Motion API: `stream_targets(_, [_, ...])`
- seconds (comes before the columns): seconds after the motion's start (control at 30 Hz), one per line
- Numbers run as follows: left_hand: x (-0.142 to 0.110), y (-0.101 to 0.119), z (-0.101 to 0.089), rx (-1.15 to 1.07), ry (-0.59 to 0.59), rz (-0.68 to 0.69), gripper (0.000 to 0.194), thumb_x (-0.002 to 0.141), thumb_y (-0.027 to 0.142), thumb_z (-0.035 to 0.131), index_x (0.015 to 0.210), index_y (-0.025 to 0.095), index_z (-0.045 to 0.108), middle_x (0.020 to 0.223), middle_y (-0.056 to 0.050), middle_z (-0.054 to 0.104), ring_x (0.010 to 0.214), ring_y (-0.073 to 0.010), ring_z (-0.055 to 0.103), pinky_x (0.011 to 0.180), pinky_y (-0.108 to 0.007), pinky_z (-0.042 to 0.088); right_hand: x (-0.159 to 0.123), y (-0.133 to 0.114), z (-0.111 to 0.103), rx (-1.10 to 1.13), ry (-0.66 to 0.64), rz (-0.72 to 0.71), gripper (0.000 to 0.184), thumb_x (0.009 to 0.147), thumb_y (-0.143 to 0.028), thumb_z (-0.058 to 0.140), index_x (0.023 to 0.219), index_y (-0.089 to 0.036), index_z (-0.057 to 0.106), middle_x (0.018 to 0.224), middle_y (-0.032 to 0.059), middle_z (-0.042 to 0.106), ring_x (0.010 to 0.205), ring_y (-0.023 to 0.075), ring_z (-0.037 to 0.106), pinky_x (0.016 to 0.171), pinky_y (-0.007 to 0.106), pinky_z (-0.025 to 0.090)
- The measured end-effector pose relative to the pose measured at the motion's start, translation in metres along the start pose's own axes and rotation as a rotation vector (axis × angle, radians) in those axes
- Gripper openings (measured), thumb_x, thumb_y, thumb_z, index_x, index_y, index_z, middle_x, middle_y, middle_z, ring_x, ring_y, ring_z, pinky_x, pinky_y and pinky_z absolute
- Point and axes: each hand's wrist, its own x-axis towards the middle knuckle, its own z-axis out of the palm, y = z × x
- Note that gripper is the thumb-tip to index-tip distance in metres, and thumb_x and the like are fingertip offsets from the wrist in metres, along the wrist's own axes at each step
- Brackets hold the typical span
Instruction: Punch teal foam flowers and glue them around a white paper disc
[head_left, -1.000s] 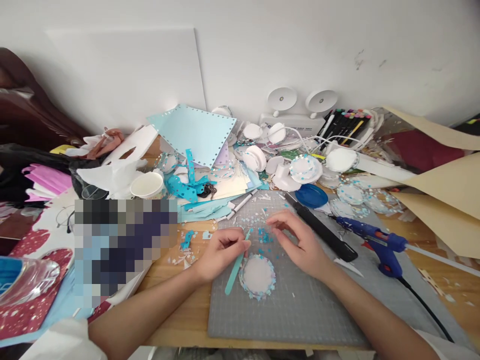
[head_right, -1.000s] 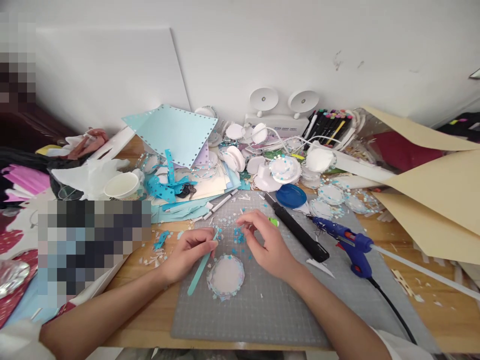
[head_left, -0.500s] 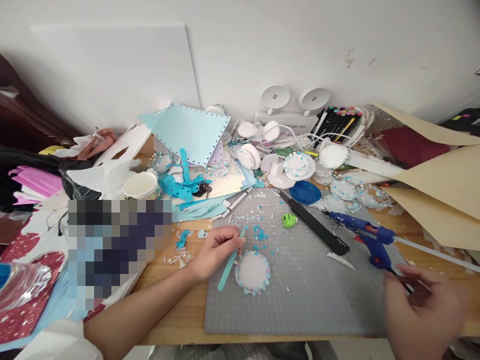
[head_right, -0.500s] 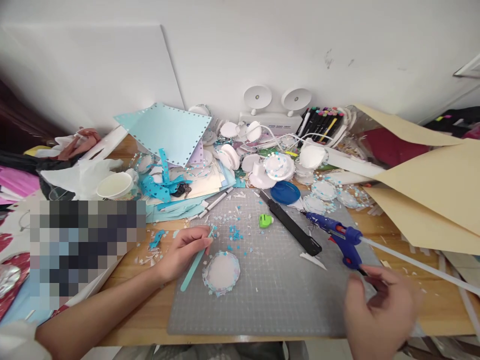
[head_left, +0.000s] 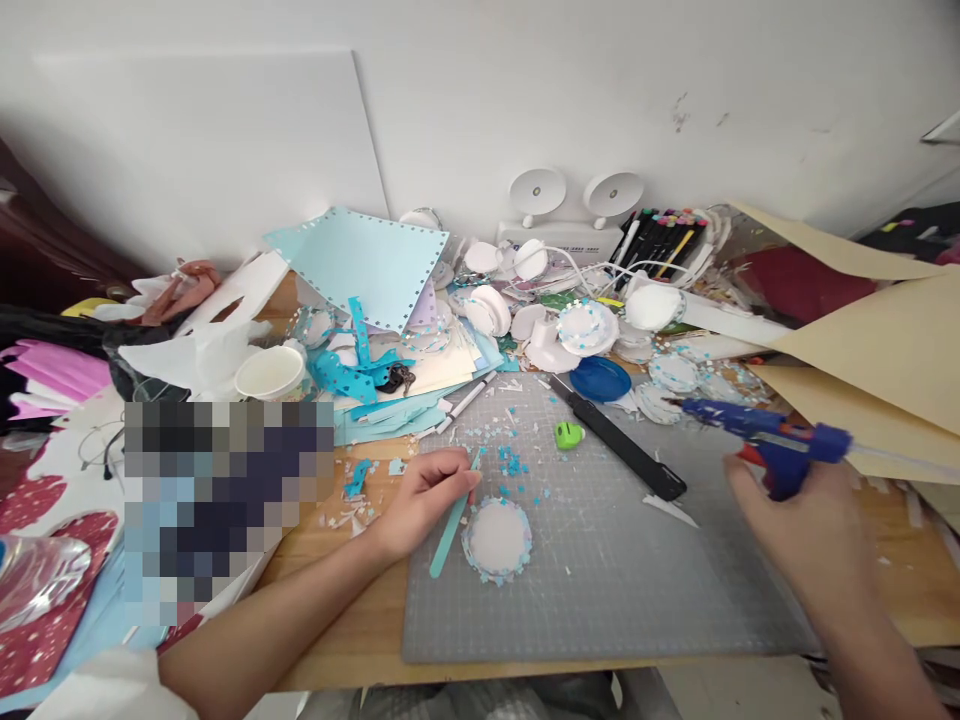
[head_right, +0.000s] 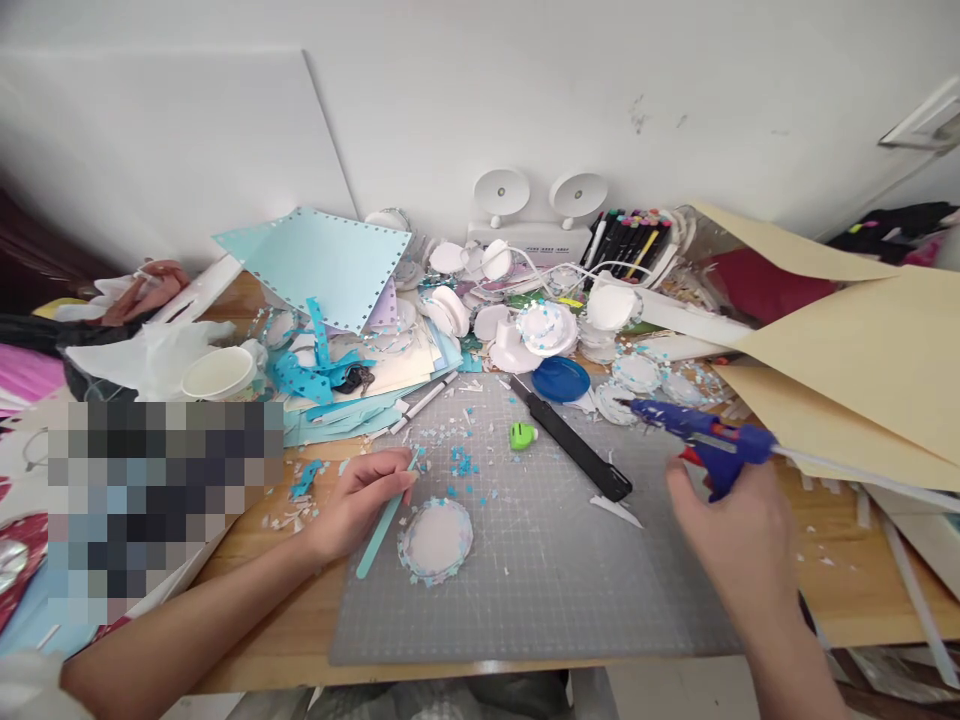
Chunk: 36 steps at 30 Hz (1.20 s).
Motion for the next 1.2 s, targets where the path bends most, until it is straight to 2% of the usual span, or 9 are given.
stream_targets(0.07, [0.000, 0.000, 0.000, -0.014, -0.005, 0.011, 0.036, 0.087, 0.032, 0.055, 0.056, 0.013, 0.053, 0.059, 0.002, 0.040, 0.060, -0.0106, 0.037, 0.058, -0.024, 0.027, 0.012, -0.016, -0.006, -0.167, 0.029, 0.278, 0.030, 0.068, -0.049, 0.065, 0.068, -0.028, 0.044, 0.058, 0.0035, 0.050, 0.049, 0.0253, 0.046, 0.049, 0.034, 0.029])
stream_targets(0.17, [0.001, 0.001, 0.000, -0.026, -0.008, 0.019, 0.036, 0.087, 0.031, 0.055, 0.056, 0.013, 0.053, 0.059, 0.002, 0.040, 0.060, -0.0103, 0.037, 0.058, -0.024, 0.027, 0.028, -0.050, -0.003, -0.151, 0.100, 0.416, 0.034, 0.054, -0.043, 0.073, 0.059, -0.026, 0.045, 0.054, 0.0037, 0.053, 0.049, 0.0220, 0.049, 0.050, 0.035, 0.034])
stream_targets(0.23, [0.001, 0.001, 0.000, -0.029, -0.011, 0.022, 0.036, 0.088, 0.030, 0.055, 0.056, 0.013, 0.054, 0.059, 0.002, 0.040, 0.060, -0.0100, 0.038, 0.057, -0.024, 0.027, 0.032, -0.075, 0.008, -0.013, 0.101, 0.366, 0.030, 0.050, -0.041, 0.073, 0.055, -0.023, 0.049, 0.051, 0.0028, 0.053, 0.048, 0.0188, 0.049, 0.049, 0.033, 0.037])
stream_targets(0.33, [0.000, 0.003, -0.001, -0.020, -0.014, 0.028, 0.036, 0.089, 0.029, 0.055, 0.057, 0.013, 0.054, 0.059, 0.002, 0.040, 0.060, -0.0099, 0.039, 0.058, -0.024, 0.027, 0.026, -0.104, 0.030, 0.203, -0.047, 0.203, 0.025, 0.056, -0.040, 0.066, 0.050, -0.020, 0.052, 0.045, 0.0009, 0.050, 0.042, 0.0135, 0.044, 0.044, 0.028, 0.036])
stream_targets(0.4, [0.000, 0.004, -0.001, -0.006, -0.014, 0.024, 0.036, 0.089, 0.029, 0.054, 0.057, 0.013, 0.054, 0.059, 0.002, 0.040, 0.061, -0.0100, 0.039, 0.058, -0.024, 0.027, 0.017, -0.114, 0.045, 0.282, -0.140, 0.104, 0.027, 0.059, -0.040, 0.063, 0.048, -0.020, 0.049, 0.042, -0.0002, 0.049, 0.038, 0.0117, 0.042, 0.040, 0.026, 0.034])
stream_targets(0.47, [0.000, 0.006, -0.001, 0.004, -0.019, 0.014, 0.036, 0.089, 0.029, 0.054, 0.057, 0.013, 0.053, 0.059, 0.002, 0.040, 0.061, -0.0101, 0.039, 0.058, -0.024, 0.027, 0.008, -0.115, 0.057, 0.295, -0.208, 0.034, 0.027, 0.061, -0.040, 0.062, 0.047, -0.021, 0.047, 0.039, -0.0017, 0.047, 0.035, 0.0111, 0.041, 0.037, 0.025, 0.034])
stream_targets(0.6, [0.002, 0.009, -0.001, 0.009, -0.043, 0.002, 0.036, 0.090, 0.028, 0.053, 0.057, 0.013, 0.053, 0.060, 0.002, 0.041, 0.061, -0.0105, 0.039, 0.058, -0.024, 0.028, -0.002, -0.110, 0.067, 0.275, -0.247, -0.046, 0.024, 0.062, -0.036, 0.061, 0.049, -0.021, 0.047, 0.038, -0.0025, 0.048, 0.033, 0.0113, 0.042, 0.035, 0.024, 0.035])
stream_targets(0.83, [0.002, 0.009, -0.001, 0.012, -0.055, 0.009, 0.036, 0.090, 0.027, 0.053, 0.057, 0.013, 0.054, 0.060, 0.001, 0.043, 0.061, -0.0106, 0.041, 0.058, -0.024, 0.030, -0.005, -0.112, 0.066, 0.244, -0.233, -0.150, 0.024, 0.063, -0.032, 0.056, 0.047, -0.022, 0.043, 0.035, -0.0049, 0.041, 0.032, 0.0094, 0.037, 0.033, 0.022, 0.030])
stream_targets(1.2, [0.002, 0.009, 0.000, 0.023, -0.051, 0.006, 0.037, 0.089, 0.030, 0.054, 0.056, 0.013, 0.054, 0.059, 0.001, 0.043, 0.060, -0.0111, 0.041, 0.057, -0.024, 0.030, -0.007, -0.110, 0.068, 0.218, -0.226, -0.205, 0.021, 0.065, -0.031, 0.055, 0.050, -0.022, 0.042, 0.038, -0.0046, 0.044, 0.033, 0.0103, 0.040, 0.036, 0.023, 0.032])
